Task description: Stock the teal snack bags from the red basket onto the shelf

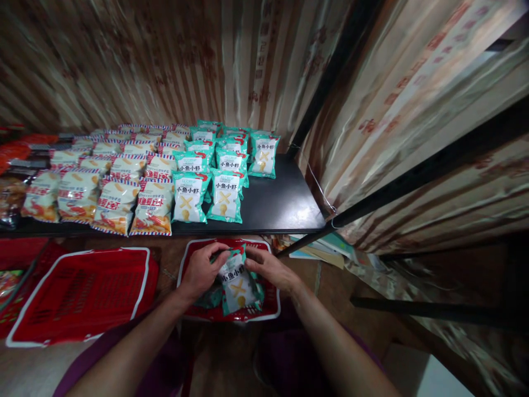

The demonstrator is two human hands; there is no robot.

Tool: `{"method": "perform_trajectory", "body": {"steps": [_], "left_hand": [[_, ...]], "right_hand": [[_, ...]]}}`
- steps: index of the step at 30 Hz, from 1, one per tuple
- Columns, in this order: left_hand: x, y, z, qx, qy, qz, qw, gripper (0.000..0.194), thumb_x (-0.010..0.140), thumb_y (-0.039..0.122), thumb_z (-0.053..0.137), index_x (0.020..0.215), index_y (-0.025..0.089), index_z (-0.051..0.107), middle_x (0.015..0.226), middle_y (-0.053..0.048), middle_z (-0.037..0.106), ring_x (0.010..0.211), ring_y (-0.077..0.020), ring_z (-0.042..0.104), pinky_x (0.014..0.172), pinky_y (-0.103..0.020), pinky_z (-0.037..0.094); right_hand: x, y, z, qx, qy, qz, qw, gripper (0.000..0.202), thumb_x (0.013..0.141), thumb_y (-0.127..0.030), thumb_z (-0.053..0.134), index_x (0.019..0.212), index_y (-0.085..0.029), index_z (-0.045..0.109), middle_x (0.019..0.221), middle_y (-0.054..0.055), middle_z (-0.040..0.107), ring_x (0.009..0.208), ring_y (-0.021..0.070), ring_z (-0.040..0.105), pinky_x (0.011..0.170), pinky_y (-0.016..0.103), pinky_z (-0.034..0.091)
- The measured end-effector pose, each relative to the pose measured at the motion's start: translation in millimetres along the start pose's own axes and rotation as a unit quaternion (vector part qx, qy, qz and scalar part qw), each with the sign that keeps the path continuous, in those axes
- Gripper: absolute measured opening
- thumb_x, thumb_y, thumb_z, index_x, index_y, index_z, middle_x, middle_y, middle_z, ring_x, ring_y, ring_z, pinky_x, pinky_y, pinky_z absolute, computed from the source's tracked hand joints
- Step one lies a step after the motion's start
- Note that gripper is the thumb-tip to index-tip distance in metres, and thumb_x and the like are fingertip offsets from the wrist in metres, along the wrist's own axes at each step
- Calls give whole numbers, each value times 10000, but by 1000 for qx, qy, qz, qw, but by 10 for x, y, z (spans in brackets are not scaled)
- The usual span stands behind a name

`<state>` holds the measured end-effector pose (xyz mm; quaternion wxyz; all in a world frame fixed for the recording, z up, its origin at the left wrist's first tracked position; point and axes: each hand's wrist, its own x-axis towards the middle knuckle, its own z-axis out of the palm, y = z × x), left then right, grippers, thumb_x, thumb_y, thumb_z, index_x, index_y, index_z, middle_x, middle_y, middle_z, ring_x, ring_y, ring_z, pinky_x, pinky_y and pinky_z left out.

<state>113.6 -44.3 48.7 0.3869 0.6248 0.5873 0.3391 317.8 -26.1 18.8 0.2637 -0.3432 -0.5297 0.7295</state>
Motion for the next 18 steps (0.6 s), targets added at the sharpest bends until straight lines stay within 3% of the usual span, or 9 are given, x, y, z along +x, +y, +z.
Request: {"method": "perform_trajectory", "body": {"steps": [3, 7, 13, 18], "left_hand": [[1, 29, 52, 6, -3, 15, 1000, 180, 810, 341, 553, 811, 219, 686, 825, -6, 726, 793, -168, 656, 741, -252, 467], [18, 49, 85, -10, 14, 2, 1000, 202, 817, 359, 542, 751, 210, 663, 772, -2, 703, 760, -163, 628, 711, -249, 449], [35, 93, 44, -94, 13, -63, 993, 332, 792, 487, 552, 723, 178, 652, 695, -2, 646, 667, -153, 568, 630, -245, 432], [29, 125, 21, -163, -16, -84, 983, 361, 782, 496, 563, 848, 158, 672, 803, -41, 678, 748, -174, 586, 654, -251, 450]], "right_hand": [[53, 35, 49, -9, 47, 5, 999, 425, 780, -526, 658, 1020, -176, 674, 947, 31, 684, 855, 176, 612, 805, 303, 457], [42, 31, 55, 19, 98, 23, 995, 345, 732, -470, 725, 889, -163, 705, 790, 3, 686, 700, 140, 601, 669, 260, 457], [-3, -26, 18, 124, 124, 27, 984, 283, 677, -420, 777, 809, -176, 723, 732, 8, 710, 638, 148, 642, 620, 264, 500], [23, -14, -1, 169, 137, 4, 976, 246, 696, -397, 769, 807, -183, 721, 674, -3, 705, 576, 136, 638, 612, 264, 511]]}}
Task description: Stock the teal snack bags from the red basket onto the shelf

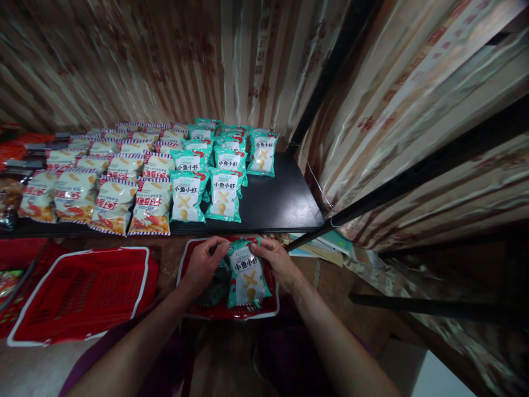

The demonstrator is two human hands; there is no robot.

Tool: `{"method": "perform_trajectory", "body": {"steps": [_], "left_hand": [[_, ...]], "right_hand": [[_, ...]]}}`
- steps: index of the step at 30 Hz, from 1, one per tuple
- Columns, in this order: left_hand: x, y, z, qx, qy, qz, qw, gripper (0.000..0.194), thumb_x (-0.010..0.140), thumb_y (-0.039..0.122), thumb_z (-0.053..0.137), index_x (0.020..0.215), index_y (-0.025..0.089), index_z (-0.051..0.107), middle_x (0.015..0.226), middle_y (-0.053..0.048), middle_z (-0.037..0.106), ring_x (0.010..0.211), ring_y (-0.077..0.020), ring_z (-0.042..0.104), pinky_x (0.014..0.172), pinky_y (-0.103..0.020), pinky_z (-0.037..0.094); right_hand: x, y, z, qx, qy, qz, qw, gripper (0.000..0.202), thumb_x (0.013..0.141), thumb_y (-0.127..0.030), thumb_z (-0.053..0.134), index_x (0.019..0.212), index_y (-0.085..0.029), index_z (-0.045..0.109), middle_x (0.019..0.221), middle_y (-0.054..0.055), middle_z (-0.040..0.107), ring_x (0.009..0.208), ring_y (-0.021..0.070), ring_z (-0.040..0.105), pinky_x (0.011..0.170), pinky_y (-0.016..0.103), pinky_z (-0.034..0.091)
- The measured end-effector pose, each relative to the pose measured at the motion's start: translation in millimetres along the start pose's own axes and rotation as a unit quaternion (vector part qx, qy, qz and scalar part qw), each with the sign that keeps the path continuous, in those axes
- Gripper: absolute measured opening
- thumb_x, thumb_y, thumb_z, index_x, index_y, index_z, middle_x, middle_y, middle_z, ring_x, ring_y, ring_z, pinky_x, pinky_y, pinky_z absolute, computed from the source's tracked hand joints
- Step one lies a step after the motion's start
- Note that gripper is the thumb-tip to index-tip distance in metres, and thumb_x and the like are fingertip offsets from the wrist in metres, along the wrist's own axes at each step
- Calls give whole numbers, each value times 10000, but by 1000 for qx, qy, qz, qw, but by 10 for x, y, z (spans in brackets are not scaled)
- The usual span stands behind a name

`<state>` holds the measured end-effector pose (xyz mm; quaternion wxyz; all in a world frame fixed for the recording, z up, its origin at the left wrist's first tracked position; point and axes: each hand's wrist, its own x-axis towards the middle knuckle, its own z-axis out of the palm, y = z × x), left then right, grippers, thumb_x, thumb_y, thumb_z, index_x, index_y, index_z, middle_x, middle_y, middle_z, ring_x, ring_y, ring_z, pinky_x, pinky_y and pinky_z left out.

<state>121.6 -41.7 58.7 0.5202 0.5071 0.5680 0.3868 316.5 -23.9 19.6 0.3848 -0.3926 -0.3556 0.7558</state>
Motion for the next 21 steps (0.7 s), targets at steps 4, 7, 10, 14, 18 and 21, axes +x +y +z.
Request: {"method": "perform_trajectory", "body": {"steps": [4, 7, 10, 14, 18, 21], "left_hand": [[0, 6, 15, -5, 10, -6, 1000, 345, 783, 484, 555, 819, 159, 666, 789, -33, 663, 744, -167, 566, 653, -245, 437], [-5, 54, 30, 26, 41, -3, 999, 342, 786, 481, 533, 693, 169, 635, 660, 5, 598, 648, -138, 507, 591, -228, 391], [-3, 115, 46, 41, 60, -8, 997, 341, 771, 473, 544, 615, 174, 595, 590, 30, 526, 595, -120, 450, 548, -220, 350], [22, 122, 82, -12, 58, -20, 998, 348, 766, 484, 559, 600, 178, 545, 577, 46, 466, 572, -106, 407, 527, -211, 337], [29, 93, 132, -63, 12, -18, 998, 341, 794, 512, 544, 738, 178, 582, 676, 32, 540, 645, -120, 482, 576, -214, 390], [9, 104, 169, -70, -17, -15, 997, 344, 805, 521, 553, 810, 179, 597, 757, 12, 608, 739, -147, 559, 651, -232, 439]], "right_hand": [[-2, -9, 12, 13, 2, -11, 1000, 222, 702, -380, 768, 788, -182, 717, 698, -1, 712, 585, 136, 638, 625, 267, 508], [-13, -22, 33, 21, 16, -6, 1000, 231, 676, -382, 785, 767, -182, 714, 694, 0, 712, 582, 140, 635, 620, 269, 505], [-19, -40, 54, 16, 32, -5, 999, 252, 656, -398, 795, 760, -181, 721, 679, -3, 711, 568, 140, 629, 617, 277, 505], [-20, -84, 78, 11, 51, -22, 998, 278, 621, -432, 809, 718, -183, 731, 617, -7, 696, 560, 149, 626, 578, 267, 491], [-19, -135, 91, 16, 91, -42, 995, 283, 584, -445, 824, 670, -195, 724, 573, -17, 680, 542, 150, 615, 551, 261, 477], [-11, -159, 82, 24, 129, -70, 989, 283, 576, -446, 824, 650, -195, 717, 569, -21, 677, 526, 144, 599, 547, 262, 465]]}}
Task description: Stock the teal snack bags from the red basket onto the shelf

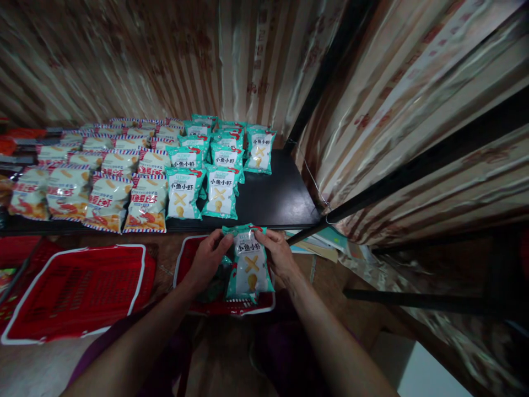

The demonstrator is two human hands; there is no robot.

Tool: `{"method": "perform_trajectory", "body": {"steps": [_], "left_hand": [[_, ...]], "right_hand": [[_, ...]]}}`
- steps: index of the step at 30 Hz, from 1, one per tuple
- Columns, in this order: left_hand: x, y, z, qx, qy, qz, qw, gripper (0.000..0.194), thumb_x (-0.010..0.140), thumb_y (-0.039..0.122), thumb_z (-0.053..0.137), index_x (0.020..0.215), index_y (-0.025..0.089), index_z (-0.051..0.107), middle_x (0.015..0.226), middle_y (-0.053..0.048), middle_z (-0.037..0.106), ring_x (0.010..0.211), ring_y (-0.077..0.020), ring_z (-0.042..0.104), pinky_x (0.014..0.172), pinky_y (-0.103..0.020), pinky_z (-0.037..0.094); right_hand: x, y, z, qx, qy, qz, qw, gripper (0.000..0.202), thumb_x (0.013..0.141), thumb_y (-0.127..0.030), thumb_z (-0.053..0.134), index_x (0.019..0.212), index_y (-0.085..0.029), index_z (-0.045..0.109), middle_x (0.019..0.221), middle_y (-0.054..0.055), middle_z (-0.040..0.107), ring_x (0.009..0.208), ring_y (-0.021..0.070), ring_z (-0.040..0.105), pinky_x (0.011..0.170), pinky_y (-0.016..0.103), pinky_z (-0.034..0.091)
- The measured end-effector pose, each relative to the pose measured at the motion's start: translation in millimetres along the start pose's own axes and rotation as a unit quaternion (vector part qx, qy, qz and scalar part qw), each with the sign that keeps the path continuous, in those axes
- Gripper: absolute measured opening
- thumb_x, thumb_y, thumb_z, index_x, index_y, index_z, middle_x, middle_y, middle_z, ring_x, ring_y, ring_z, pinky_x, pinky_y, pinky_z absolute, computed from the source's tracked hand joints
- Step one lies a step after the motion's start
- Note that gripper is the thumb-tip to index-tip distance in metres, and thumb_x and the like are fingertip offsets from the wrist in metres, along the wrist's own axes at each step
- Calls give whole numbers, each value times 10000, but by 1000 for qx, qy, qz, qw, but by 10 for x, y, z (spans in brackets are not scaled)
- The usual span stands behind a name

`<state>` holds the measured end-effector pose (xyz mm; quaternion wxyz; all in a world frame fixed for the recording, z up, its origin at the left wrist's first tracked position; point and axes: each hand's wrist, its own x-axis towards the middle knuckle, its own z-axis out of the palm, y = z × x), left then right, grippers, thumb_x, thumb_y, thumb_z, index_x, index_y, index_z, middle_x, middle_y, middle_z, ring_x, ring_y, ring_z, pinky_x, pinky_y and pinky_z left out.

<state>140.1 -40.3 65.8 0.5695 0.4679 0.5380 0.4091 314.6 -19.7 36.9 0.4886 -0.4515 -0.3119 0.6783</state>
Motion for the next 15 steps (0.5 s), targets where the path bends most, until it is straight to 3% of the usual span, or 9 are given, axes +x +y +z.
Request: {"method": "perform_trajectory", "body": {"steps": [6, 11, 15], "left_hand": [[-42, 36, 56, -6, -75, -1, 997, 439, 804, 487, 580, 1097, 163, 621, 1093, -84, 686, 1033, -247, 620, 888, -344, 474], [-97, 25, 115, -41, -118, -25, 992, 568, 787, 470, 622, 1257, 166, 521, 1268, -131, 614, 1132, -280, 595, 911, -382, 485], [-142, 13, 185, 23, -85, -29, 996, 604, 758, 445, 666, 1262, 144, 523, 1234, -139, 634, 1094, -285, 613, 936, -392, 465]], "right_hand": [[17, -46, -15, 15, 43, -37, 998, 297, 581, -448, 817, 710, -193, 735, 602, -10, 693, 557, 173, 615, 548, 286, 456], [17, -69, -14, 34, 68, -46, 996, 310, 563, -452, 825, 678, -187, 713, 599, -4, 695, 606, 198, 643, 562, 303, 485], [42, -43, -39, 36, 95, -67, 993, 319, 575, -456, 819, 699, -182, 714, 616, 0, 703, 653, 210, 659, 589, 310, 507]]}}
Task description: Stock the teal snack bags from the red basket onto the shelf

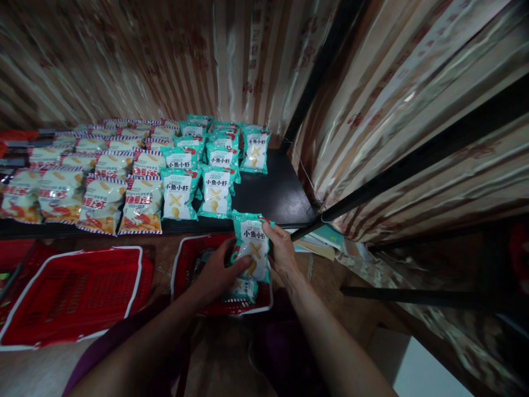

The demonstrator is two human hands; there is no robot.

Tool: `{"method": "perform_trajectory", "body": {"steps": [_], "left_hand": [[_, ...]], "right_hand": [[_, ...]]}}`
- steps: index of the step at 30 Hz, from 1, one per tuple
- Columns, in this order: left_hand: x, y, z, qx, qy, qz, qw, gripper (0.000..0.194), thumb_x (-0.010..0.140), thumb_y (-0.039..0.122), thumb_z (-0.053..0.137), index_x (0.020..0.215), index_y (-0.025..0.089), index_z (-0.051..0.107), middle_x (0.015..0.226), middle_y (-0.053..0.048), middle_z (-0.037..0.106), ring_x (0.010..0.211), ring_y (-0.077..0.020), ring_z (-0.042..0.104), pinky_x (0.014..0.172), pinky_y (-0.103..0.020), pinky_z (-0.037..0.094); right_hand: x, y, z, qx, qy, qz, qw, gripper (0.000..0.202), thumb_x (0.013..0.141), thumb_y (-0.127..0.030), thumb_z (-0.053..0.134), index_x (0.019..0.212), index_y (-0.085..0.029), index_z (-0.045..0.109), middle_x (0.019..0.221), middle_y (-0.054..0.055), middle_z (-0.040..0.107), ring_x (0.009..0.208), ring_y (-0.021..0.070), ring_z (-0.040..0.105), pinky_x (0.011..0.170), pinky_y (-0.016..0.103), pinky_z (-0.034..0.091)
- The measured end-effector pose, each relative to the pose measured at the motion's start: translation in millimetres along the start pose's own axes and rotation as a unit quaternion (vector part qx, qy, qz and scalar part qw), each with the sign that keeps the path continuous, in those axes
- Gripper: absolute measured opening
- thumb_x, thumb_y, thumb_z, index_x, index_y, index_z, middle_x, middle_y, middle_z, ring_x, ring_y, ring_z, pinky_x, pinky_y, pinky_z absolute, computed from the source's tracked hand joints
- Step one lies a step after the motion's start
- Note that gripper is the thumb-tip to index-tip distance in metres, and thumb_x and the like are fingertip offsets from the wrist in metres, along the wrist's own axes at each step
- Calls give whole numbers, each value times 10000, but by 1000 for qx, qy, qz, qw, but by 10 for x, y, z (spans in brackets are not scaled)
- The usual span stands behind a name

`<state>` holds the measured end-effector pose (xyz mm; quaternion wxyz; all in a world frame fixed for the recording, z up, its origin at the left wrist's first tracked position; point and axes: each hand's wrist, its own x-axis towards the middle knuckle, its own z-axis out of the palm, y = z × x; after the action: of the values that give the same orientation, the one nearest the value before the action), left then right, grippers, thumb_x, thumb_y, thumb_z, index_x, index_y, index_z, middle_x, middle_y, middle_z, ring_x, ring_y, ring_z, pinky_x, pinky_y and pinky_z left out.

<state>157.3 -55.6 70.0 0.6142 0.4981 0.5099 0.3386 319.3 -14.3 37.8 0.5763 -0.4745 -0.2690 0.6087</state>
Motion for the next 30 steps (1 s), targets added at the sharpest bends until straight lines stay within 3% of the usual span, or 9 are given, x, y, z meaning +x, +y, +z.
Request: {"method": "perform_trajectory", "body": {"steps": [6, 11, 16, 21, 25, 30], "left_hand": [[-40, -35, 81, 8, 44, 14, 999, 615, 763, 416, 656, 1287, 135, 500, 1222, -132, 641, 1088, -272, 614, 935, -382, 469], [-64, -57, 118, 45, 74, 15, 996, 593, 789, 426, 619, 1292, 128, 516, 1197, -119, 661, 1077, -269, 620, 935, -368, 468], [-57, -29, 83, 51, 100, 17, 994, 587, 799, 448, 592, 1298, 146, 527, 1169, -100, 678, 1045, -269, 632, 903, -365, 483], [-44, 57, -15, 35, 201, 54, 978, 564, 822, 461, 556, 1304, 172, 503, 1249, -91, 626, 1125, -261, 582, 938, -361, 463], [-27, 99, -35, 26, 258, 79, 963, 548, 850, 433, 533, 1326, 175, 450, 1312, -96, 576, 1192, -249, 534, 991, -350, 424], [-45, 97, 39, -12, 265, 88, 960, 553, 857, 424, 541, 1336, 178, 417, 1315, -101, 561, 1193, -237, 533, 985, -333, 429]], "right_hand": [[4, -17, 35, 62, 29, 3, 998, 322, 555, -455, 825, 709, -195, 714, 633, -3, 711, 675, 217, 670, 643, 328, 529], [6, -40, 57, 47, 35, -8, 998, 345, 582, -490, 794, 741, -199, 700, 642, 5, 712, 731, 243, 678, 669, 347, 529], [-2, -24, 2, 16, -51, -30, 998, 379, 667, -554, 723, 830, -213, 692, 822, 30, 736, 862, 252, 669, 718, 341, 521], [-39, 31, -45, -21, -185, -1, 983, 547, 680, -581, 710, 1114, -255, 639, 1009, 41, 709, 912, 228, 657, 759, 322, 510], [-51, 86, -18, -39, -230, 12, 972, 501, 649, -531, 762, 1038, -236, 652, 977, 31, 698, 818, 183, 651, 728, 283, 510], [-83, 103, 20, -58, -238, 18, 969, 423, 646, -440, 794, 979, -222, 653, 841, -16, 669, 614, 109, 592, 599, 220, 488]]}}
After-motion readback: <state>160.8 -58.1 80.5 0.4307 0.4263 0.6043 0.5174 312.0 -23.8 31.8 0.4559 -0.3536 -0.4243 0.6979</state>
